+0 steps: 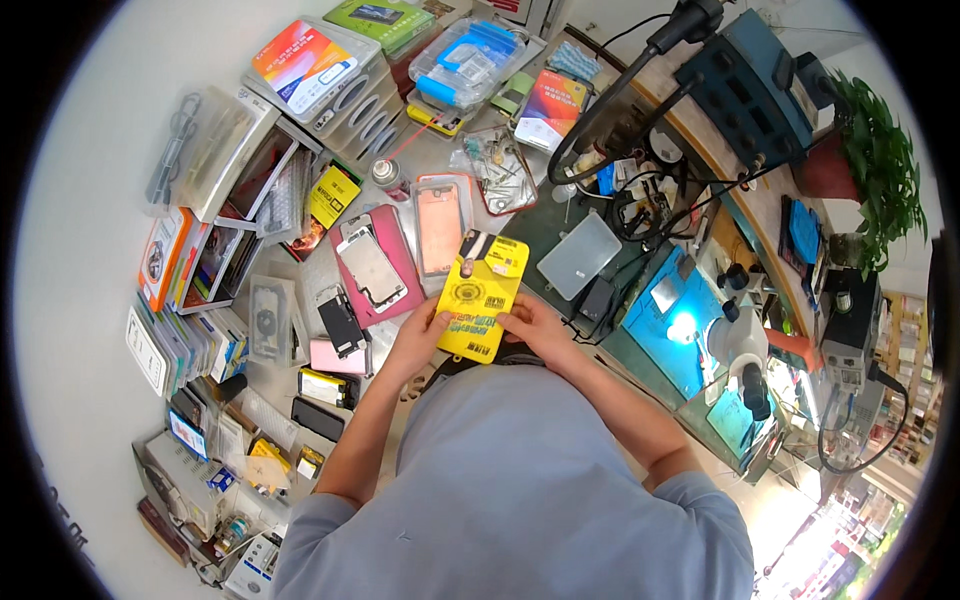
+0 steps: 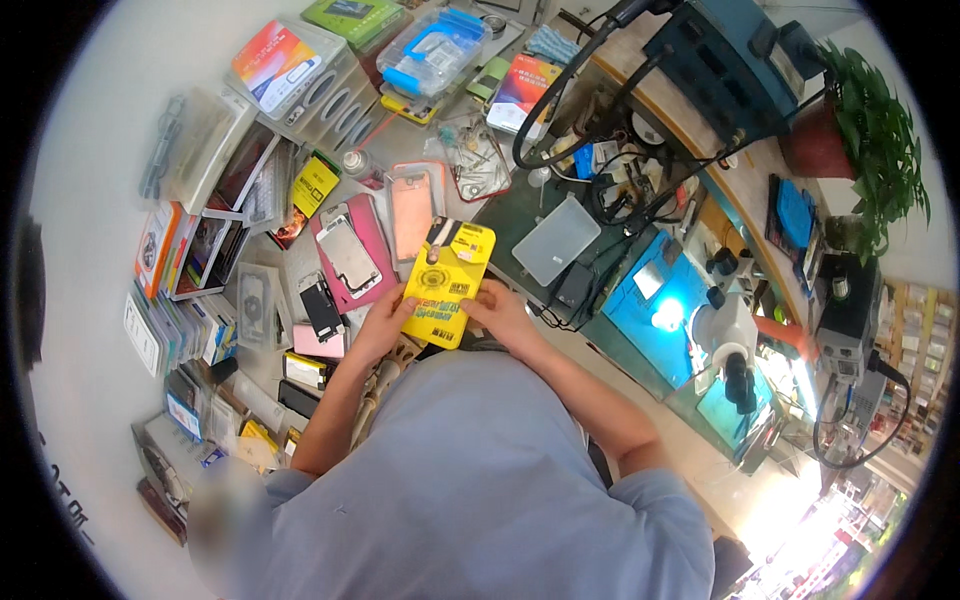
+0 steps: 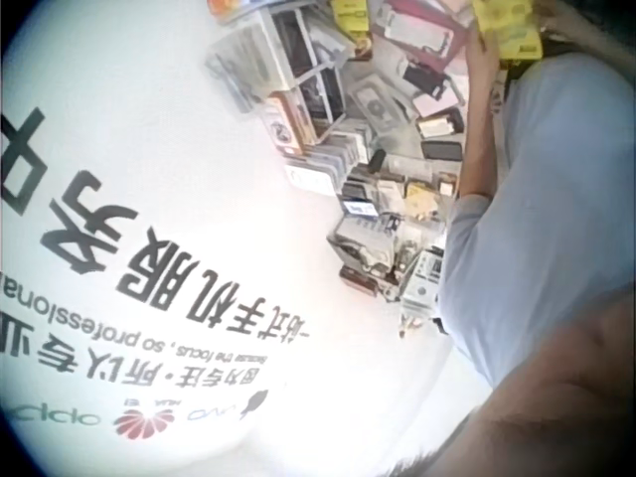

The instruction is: The person disassembles a smartphone, removes the back cover and internal components, and places them into a clear plastic case. They then handle a small component with tweezers and organize various phone parts and boxes on the cluttered workbench.

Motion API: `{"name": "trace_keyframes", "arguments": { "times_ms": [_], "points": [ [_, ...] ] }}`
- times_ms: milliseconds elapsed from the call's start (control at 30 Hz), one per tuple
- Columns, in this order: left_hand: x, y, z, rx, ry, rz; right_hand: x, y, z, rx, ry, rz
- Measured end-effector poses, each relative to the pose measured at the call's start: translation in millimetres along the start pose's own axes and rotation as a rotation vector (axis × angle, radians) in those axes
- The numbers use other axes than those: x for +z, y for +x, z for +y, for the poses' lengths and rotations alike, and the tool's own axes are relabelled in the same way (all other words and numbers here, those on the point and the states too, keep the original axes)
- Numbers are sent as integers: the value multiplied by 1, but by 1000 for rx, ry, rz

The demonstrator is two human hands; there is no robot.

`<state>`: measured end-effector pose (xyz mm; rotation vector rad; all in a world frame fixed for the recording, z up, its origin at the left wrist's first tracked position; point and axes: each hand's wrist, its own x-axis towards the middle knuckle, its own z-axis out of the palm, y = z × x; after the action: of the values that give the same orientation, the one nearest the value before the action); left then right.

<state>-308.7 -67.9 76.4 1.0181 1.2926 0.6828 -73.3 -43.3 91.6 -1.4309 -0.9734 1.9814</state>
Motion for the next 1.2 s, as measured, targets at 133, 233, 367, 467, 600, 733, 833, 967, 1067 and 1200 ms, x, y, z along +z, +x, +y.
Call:
{"name": "trace_keyframes", "arguments": {
  "times_ms": [133, 233, 367, 467, 600, 733, 833, 967, 1067, 1200],
  "points": [
    [12, -1, 8, -78, -326, 82, 1, -3, -9, -37, 72, -99],
    [15, -6, 25, -122, -355, 140, 0, -2, -11, -78, 69, -108],
    [10, -12, 33, -165, -391, 80, -3, -5, -21, -66, 104, -93],
    [13, -18, 39, -87, -489, 7, -4, -1, -19, -87, 104, -88],
    [20, -22, 45, -45, -616, 78, -1, -6, -33, -107, 10, -153],
    [18, -19, 49, 24, -566, 116, -3, 3, -42, -115, -18, -197],
    [8, -22, 57, -29, -561, 120, -3, 9, -52, -89, 4, -236],
    [-7, -25, 56, -10, -540, 124, 0, 16, -64, -59, 8, -237],
    [-11, -27, 59, 1, -522, 126, -1, 27, -58, -72, -33, -273],
    [-15, -26, 56, 33, -488, 151, 7, 28, -62, -139, -63, -314]
  ]
}}
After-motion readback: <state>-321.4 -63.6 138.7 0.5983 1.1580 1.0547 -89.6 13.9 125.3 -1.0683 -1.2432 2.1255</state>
